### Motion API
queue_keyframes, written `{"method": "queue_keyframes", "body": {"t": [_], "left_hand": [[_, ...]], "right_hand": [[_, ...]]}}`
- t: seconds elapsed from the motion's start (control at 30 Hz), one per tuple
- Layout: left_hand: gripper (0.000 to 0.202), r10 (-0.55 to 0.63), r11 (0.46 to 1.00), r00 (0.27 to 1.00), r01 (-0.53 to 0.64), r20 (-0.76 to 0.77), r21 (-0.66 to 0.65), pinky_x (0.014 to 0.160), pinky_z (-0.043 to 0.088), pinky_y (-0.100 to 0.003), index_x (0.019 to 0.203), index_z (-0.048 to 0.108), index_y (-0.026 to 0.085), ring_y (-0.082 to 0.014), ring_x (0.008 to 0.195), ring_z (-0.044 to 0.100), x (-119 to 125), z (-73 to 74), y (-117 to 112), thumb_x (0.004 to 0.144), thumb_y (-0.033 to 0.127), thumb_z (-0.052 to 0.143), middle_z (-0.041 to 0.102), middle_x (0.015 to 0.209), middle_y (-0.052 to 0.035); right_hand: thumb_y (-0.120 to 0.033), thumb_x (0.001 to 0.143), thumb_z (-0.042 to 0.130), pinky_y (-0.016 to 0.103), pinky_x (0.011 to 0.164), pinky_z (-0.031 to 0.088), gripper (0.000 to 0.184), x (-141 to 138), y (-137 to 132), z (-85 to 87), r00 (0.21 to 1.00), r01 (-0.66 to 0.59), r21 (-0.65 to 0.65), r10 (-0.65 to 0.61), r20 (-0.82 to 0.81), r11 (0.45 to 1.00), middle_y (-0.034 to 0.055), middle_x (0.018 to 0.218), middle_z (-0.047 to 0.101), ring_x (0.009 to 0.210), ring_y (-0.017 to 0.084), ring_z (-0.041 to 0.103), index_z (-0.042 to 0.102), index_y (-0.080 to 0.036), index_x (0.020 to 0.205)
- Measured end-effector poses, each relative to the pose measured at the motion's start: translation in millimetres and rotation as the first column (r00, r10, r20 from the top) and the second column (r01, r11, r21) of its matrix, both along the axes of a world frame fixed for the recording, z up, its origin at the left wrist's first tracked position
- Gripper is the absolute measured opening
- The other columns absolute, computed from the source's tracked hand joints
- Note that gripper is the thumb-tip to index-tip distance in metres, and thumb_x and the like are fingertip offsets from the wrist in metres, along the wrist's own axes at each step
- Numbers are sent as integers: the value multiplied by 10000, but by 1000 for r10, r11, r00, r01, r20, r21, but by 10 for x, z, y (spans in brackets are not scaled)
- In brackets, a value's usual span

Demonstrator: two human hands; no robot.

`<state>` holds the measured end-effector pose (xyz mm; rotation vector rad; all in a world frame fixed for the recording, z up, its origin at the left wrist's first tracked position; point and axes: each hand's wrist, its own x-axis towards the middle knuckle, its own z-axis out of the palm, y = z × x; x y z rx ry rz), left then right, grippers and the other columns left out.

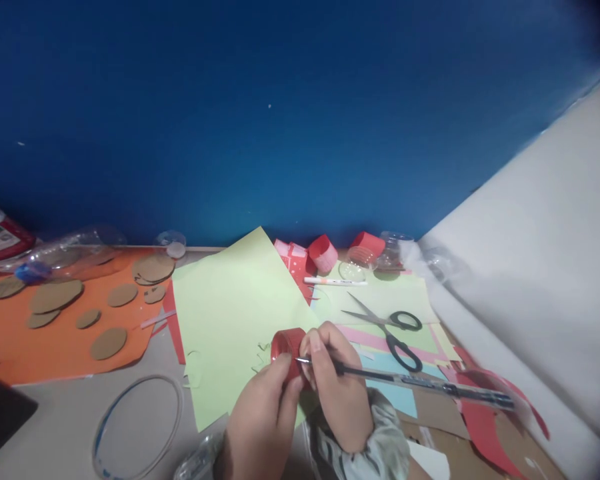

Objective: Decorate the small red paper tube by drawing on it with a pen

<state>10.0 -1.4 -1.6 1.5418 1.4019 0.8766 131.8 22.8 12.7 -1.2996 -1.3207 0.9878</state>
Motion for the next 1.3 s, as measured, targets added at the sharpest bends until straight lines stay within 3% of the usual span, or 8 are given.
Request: {"method": "queue_keyframes", "body": {"t": [0.23,0.4,0.63,0.8,0.97,1.13,1.3], "left_hand": [[317,-94,987,991,80,-93,-139,799,519,-344,1056,632,182,-261,919,691,-3,-3,-3,944,324,372,735,1034,-128],[278,-101,981,994,92,-46,-168,825,493,-355,1010,602,178,-253,905,672,9,89,9,947,305,363,719,993,-120],[225,-123,983,992,127,38,-134,867,465,-372,1000,569,185,-248,912,645,-8,134,30,951,297,380,695,992,-103],[207,-126,978,991,130,34,-163,816,474,-365,947,554,186,-244,844,645,-7,134,16,945,306,385,697,926,-91],[228,-122,982,992,127,40,-140,887,460,-375,1002,576,187,-250,930,640,-6,121,20,939,292,382,693,1004,-105],[237,-128,977,991,131,24,-166,820,475,-370,950,576,183,-253,874,639,-8,120,30,941,307,373,693,968,-109],[250,-118,979,992,125,52,-159,892,462,-364,1033,592,192,-242,930,645,-8,118,17,939,282,378,698,1024,-96]], "right_hand": [[-370,980,420,230,489,333,352,19,3,-24,995,-26,-12,27,100,1000,-63,576,366,498,91,363,427,-208,667],[-352,973,429,230,491,336,334,3,9,-16,999,19,-27,-18,42,999,-70,556,375,487,90,363,415,-214,670],[-333,968,440,231,515,349,327,19,7,2,995,-61,23,59,80,998,-63,579,394,508,90,378,441,-205,667],[-314,969,436,231,525,354,313,9,3,7,999,-1,33,-1,52,999,-67,584,385,508,88,375,436,-206,675],[-290,962,436,239,534,348,322,22,0,11,987,-79,60,70,142,995,-61,582,381,526,95,378,424,-204,652],[-289,975,416,237,539,351,305,34,1,-2,993,-30,36,26,118,999,-63,589,384,533,95,387,436,-205,682],[-244,954,443,231,537,344,294,39,0,34,975,-126,91,106,194,988,-57,605,407,552,93,397,426,-202,663]]}}
